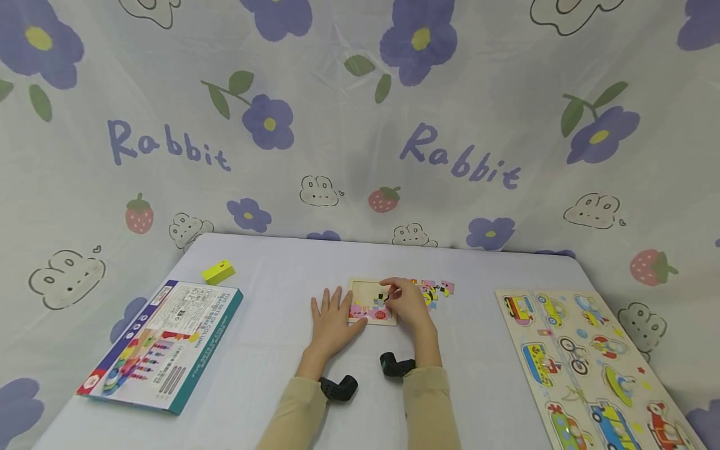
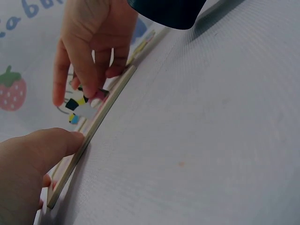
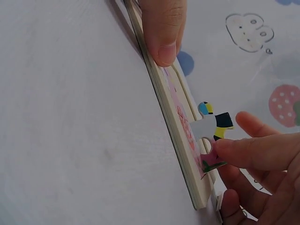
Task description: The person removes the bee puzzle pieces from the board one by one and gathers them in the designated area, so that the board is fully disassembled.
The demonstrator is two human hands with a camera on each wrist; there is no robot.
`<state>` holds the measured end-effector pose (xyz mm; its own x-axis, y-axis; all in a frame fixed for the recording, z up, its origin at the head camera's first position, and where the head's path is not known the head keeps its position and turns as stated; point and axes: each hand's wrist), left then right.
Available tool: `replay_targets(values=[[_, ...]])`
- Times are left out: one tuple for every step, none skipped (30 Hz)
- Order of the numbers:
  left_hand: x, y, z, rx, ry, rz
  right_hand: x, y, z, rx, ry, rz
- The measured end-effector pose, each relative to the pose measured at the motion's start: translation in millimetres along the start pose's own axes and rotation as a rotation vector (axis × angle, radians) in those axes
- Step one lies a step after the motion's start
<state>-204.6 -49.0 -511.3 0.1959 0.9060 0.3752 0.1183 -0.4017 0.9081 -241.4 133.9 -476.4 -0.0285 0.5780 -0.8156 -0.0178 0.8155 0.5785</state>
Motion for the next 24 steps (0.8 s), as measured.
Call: replay_targets(values=[[-0.1,0.0,-0.1,0.0,0.0,0.001,0.1,0.2,-0.3,-0.001,0.001,-0.001],[0.0,0.1,-0.2,0.0,0.0,0.002,0.4,0.3,-0.6,-0.002,-0.001,-0.006],[0.0,0.2,-0.1,-0.001,0.001,0.003,0.4,0.4,-0.6,-0.003,-0.003,-0.011],[0.1,0.3,-0.2,-0.001,0.001,0.005,1.2,0.6,-0.8,-0.005,-0.002,-0.018],[0.1,0.3,-0.2,-0.001,0.001,0.006,1.7,0.9,-1.0,-0.007,-0.002,-0.029],[0.1,0.3,-0.2,-0.002,0.002,0.006,1.8,1.3,-0.8,-0.008,0.002,-0.036],[0.3,0.2,-0.1,-0.003,0.003,0.004,1.9,1.8,-0.7,-0.007,0.004,-0.045],[0.4,0.3,0.1,-0.004,0.003,0.005,1.9,2.2,-0.4,-0.005,0.002,-0.056],[0.6,0.3,0.2,-0.004,0.004,0.005,1.7,2.7,0.0,-0.005,0.005,-0.065],[0.8,0.4,0.4,-0.004,0.004,0.005,1.7,3.1,0.2,-0.005,0.003,-0.073],[1.0,0.4,0.4,-0.004,0.004,0.006,1.0,3.8,0.7,-0.003,0.001,-0.081],[1.2,0.5,0.5,-0.004,0.004,0.008,0.9,4.2,0.9,-0.004,0.006,-0.083],[1.4,0.4,0.5,-0.002,0.002,0.011,1.2,4.3,0.9,-0.005,0.007,-0.087],[1.5,0.4,0.5,-0.004,0.002,0.014,1.6,4.4,0.9,-0.008,0.014,-0.087],[1.7,0.4,0.4,-0.006,0.001,0.017,2.0,4.3,0.7,-0.013,0.019,-0.088],[1.7,0.2,0.2,-0.009,0.0,0.019,2.2,4.2,0.4,-0.016,0.021,-0.089],[1.7,0.1,0.0,-0.012,-0.001,0.02,2.5,4.1,0.3,-0.02,0.025,-0.091],[1.7,0.0,-0.2,-0.015,-0.002,0.021,3.1,4.0,0.0,-0.023,0.033,-0.086],[1.6,-0.4,-0.3,-0.016,-0.004,0.02,3.3,3.8,-0.2,-0.024,0.032,-0.088],[1.5,-0.4,-0.4,-0.019,-0.005,0.016,3.4,3.8,-0.2,-0.025,0.032,-0.089],[1.4,-0.5,-0.4,-0.019,-0.008,0.014,3.5,3.6,-0.4,-0.026,0.028,-0.089],[1.3,-0.4,-0.2,-0.018,-0.011,0.011,3.5,3.7,-0.3,-0.026,0.032,-0.086],[1.3,-0.2,0.1,-0.016,-0.017,0.006,3.8,3.6,-0.3,-0.026,0.037,-0.083],[1.2,0.1,0.4,-0.012,-0.026,0.002,3.8,3.6,-0.4,-0.024,0.039,-0.081]])
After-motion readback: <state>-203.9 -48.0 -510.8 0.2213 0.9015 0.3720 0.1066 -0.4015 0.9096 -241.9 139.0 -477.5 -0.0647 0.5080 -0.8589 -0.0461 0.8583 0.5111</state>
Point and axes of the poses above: each hand's wrist, its own z-axis away from the middle knuckle, its own y-axis out of the back of the hand, x = y × z, and after that the axes turned 2 degrees about x, right-handed
